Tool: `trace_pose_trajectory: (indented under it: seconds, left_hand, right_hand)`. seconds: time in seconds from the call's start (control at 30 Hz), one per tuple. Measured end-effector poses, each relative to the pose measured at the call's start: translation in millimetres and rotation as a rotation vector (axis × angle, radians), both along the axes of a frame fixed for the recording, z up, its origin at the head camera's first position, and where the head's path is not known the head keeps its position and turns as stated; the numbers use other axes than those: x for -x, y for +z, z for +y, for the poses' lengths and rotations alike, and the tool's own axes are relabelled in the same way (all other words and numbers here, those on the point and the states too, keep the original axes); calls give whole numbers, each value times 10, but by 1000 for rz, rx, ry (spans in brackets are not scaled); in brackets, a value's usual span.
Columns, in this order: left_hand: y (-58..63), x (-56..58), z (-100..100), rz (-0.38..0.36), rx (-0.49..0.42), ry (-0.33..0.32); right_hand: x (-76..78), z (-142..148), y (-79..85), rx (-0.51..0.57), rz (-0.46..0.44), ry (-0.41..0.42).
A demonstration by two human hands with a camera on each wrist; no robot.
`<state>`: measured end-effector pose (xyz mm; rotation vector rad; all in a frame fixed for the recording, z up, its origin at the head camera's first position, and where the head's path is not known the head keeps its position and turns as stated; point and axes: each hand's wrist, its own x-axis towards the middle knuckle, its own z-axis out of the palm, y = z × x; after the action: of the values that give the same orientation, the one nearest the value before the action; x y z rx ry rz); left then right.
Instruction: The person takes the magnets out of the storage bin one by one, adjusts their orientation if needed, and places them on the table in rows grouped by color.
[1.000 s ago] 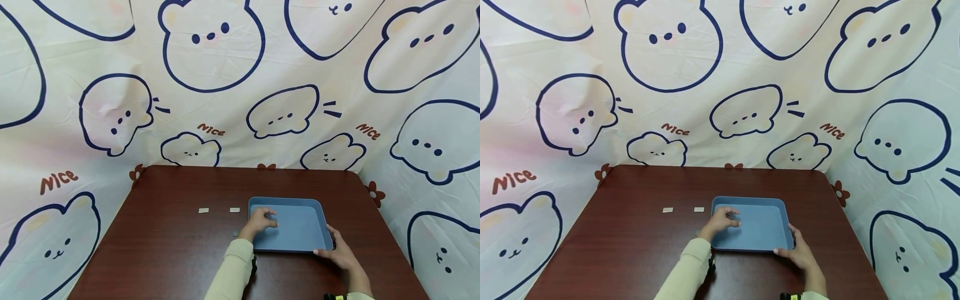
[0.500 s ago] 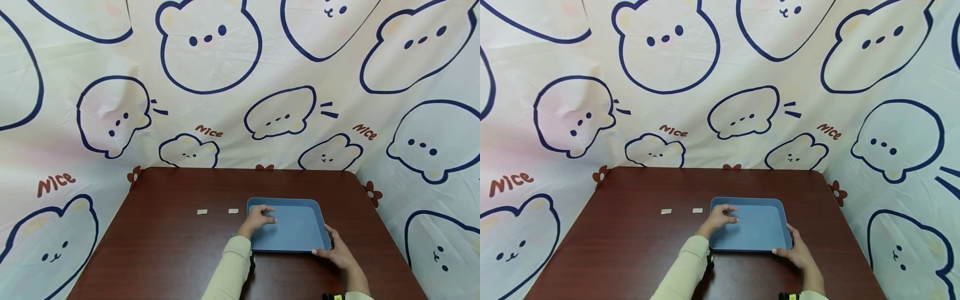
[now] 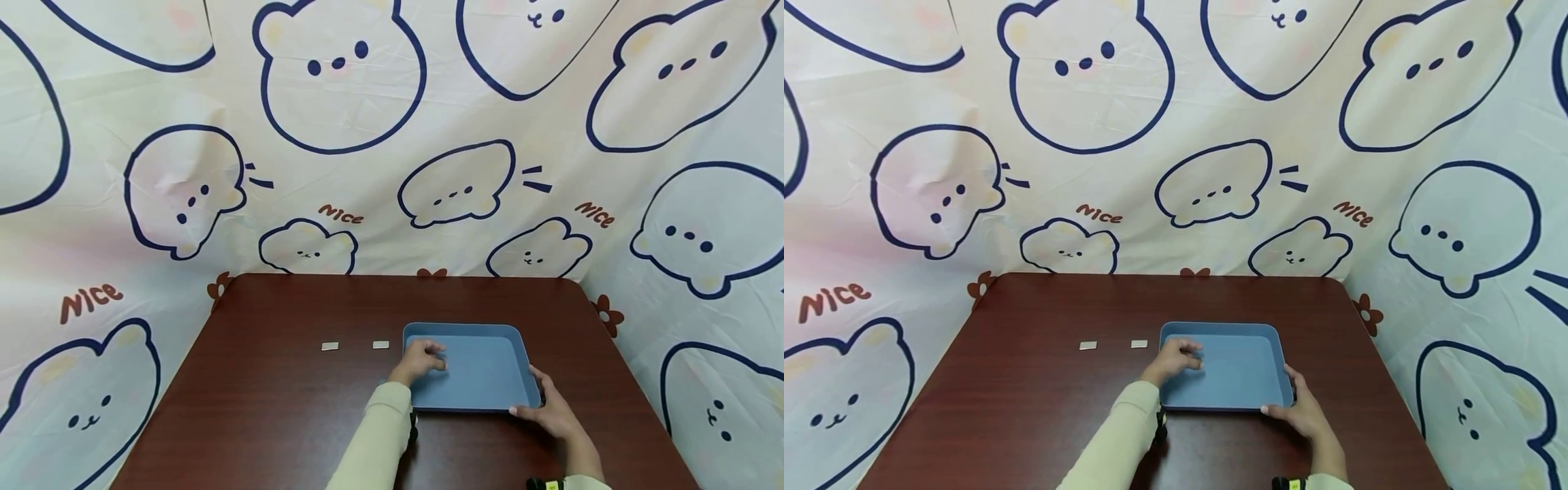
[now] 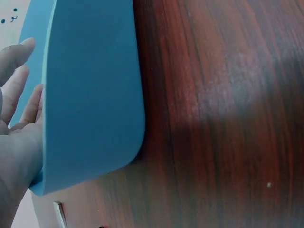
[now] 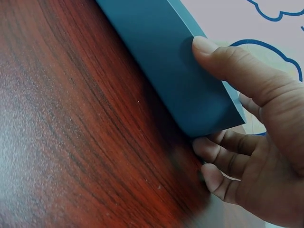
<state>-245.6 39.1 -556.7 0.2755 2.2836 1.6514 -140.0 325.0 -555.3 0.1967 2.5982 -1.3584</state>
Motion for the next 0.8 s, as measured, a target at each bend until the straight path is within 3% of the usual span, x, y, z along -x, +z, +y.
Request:
trace_pose_trajectory:
  seconds: [0.17, 0.47, 0.8]
  left_hand:
    - [-5, 16, 10, -12, 45, 11]
    - [-55, 16, 42, 6, 135, 92]
    - [-56, -12, 55, -9, 80, 94]
  right_hand:
    - [4, -5, -6, -7, 3, -4]
    - [15, -11, -24, -14, -6, -4]
    - [6, 2, -15, -12, -9, 1]
